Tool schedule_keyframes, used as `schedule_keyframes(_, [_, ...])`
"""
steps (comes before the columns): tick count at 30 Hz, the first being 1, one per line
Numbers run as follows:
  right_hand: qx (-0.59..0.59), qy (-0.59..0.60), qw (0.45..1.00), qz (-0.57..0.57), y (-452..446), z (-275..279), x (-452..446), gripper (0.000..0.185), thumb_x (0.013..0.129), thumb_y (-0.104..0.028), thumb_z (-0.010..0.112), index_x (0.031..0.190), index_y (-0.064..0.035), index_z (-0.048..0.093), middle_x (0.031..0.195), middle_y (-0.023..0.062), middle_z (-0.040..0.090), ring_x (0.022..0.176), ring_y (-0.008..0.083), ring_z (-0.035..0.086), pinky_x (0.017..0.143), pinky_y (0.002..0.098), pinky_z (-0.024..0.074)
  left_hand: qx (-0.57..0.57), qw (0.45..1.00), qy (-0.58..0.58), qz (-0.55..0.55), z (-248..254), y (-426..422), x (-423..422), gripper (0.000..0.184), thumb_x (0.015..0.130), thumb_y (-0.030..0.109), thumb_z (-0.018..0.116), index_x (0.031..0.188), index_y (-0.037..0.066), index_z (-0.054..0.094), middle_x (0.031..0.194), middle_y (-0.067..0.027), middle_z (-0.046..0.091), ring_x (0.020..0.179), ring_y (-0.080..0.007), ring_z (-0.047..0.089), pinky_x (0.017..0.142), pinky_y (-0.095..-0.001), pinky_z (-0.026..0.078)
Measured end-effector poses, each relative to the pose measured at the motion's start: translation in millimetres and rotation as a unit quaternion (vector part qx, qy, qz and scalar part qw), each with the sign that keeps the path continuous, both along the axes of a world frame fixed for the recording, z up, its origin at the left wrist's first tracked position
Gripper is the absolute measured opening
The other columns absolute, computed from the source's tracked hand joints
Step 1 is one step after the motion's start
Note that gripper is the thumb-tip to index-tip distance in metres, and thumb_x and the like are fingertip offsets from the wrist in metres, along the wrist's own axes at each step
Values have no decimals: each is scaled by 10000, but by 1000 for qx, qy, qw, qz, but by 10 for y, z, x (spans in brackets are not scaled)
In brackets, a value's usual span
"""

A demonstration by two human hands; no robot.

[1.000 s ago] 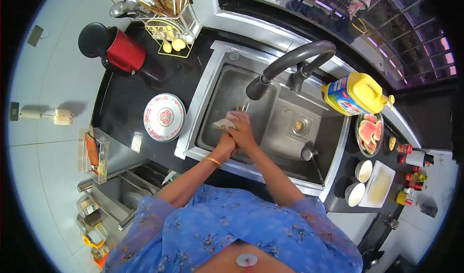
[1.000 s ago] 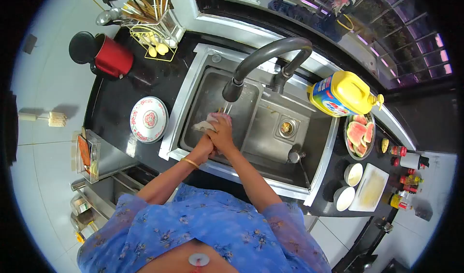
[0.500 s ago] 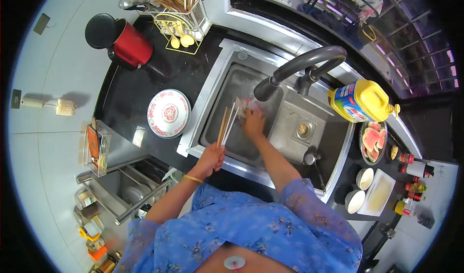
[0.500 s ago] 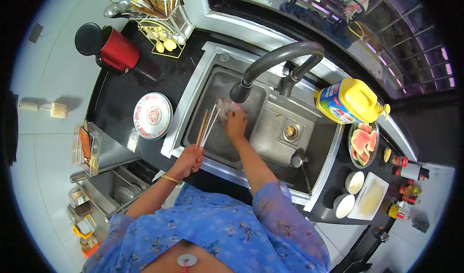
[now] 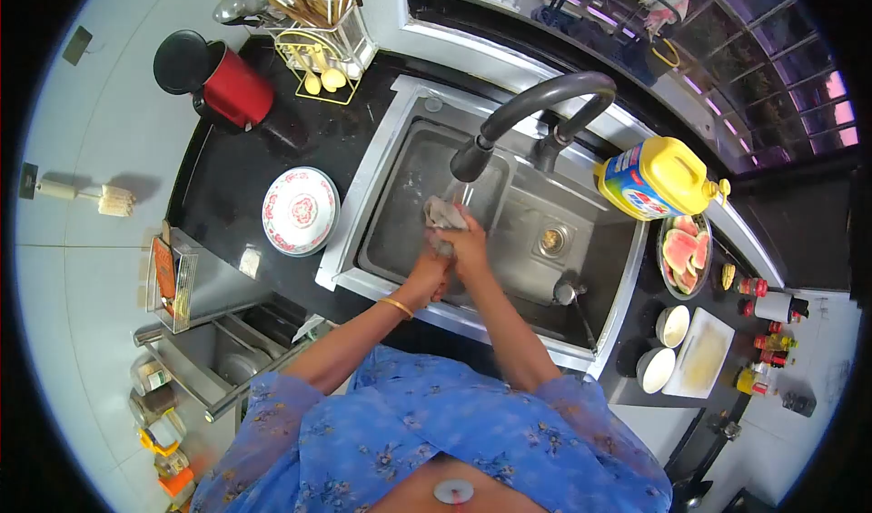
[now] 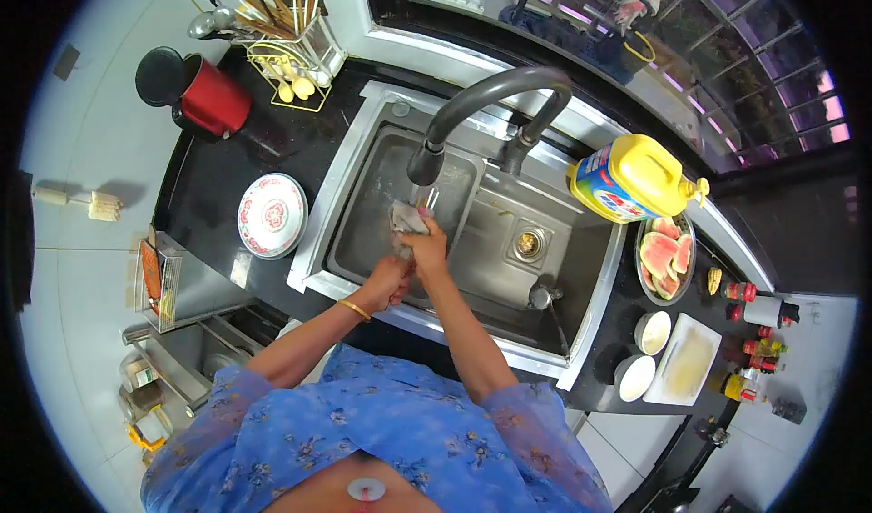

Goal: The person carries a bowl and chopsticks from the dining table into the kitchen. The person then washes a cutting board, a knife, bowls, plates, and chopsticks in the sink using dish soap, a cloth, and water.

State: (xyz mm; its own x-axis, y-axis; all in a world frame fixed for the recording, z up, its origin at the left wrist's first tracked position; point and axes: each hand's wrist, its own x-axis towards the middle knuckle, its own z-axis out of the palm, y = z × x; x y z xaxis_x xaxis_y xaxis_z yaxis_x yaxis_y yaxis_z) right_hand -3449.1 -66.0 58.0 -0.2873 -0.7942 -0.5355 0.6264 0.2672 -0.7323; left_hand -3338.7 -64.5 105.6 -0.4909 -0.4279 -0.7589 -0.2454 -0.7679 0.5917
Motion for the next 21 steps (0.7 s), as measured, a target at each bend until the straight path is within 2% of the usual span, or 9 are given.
schedule_keyframes(6, [43,83,994,-63,-373,234,31,563,641,117,625,1180,42,484,928,141,619,704,202,612,537,313,499,7,1000,-10,16,232,127,187,300,930,373,406,751,133,390,509,35,321,354,-85,295,296,-258,229])
schedule_keyframes(9, [57,96,993,-26,-566,-138,-190,563,637,120,625,1173,47,467,888,145,617,636,203,602,481,320,478,54,997,-43,22,472,280,376,293,932,362,411,761,125,396,509,35,321,356,-82,299,296,-244,236])
schedule_keyframes(11, [7,99,995,18,-646,-419,-444,504,693,14,650,1161,18,463,866,133,613,604,204,595,448,313,459,85,995,-42,-6,565,393,544,289,931,359,417,782,112,425,510,29,335,363,-81,313,302,-249,255])
schedule_keyframes(13, [11,46,996,80,-685,-680,-610,418,771,-182,643,1125,-26,482,823,122,613,628,212,601,493,322,477,68,997,-33,-7,526,405,719,289,931,359,421,806,100,449,513,24,352,367,-81,329,310,-248,273])
schedule_keyframes(14, [77,141,979,124,-629,-300,-587,453,811,-359,599,1132,-61,483,791,116,609,674,221,608,562,338,501,52,998,-18,-8,494,432,780,293,931,360,424,830,89,472,516,20,368,371,-81,346,318,-247,291])
schedule_keyframes(15, [78,141,979,127,-584,-178,-562,453,811,-359,599,1132,-61,483,791,116,609,674,221,608,562,338,501,54,998,-18,-5,466,403,796,293,931,360,424,830,89,472,516,20,368,371,-81,346,318,-247,291])
schedule_keyframes(17, [136,95,969,185,-501,-58,-561,465,892,-337,487,1199,5,422,923,180,595,806,267,612,762,423,503,3,996,-30,-79,402,197,751,313,923,374,438,876,71,500,530,12,397,386,-85,376,342,-245,321])
schedule_keyframes(19, [72,6,970,234,-387,13,-614,448,889,-331,498,1169,16,458,935,191,597,829,265,614,739,403,511,-40,994,-22,-98,264,27,681,332,916,384,453,862,66,532,545,7,418,409,-83,400,357,-234,333])
schedule_keyframes(21, [6,-85,956,282,-228,81,-674,433,885,-324,510,1139,27,495,946,202,598,853,264,617,716,382,519,-97,968,-82,-215,60,-187,655,375,909,395,467,820,42,559,575,-5,460,489,-112,480,431,-267,388])
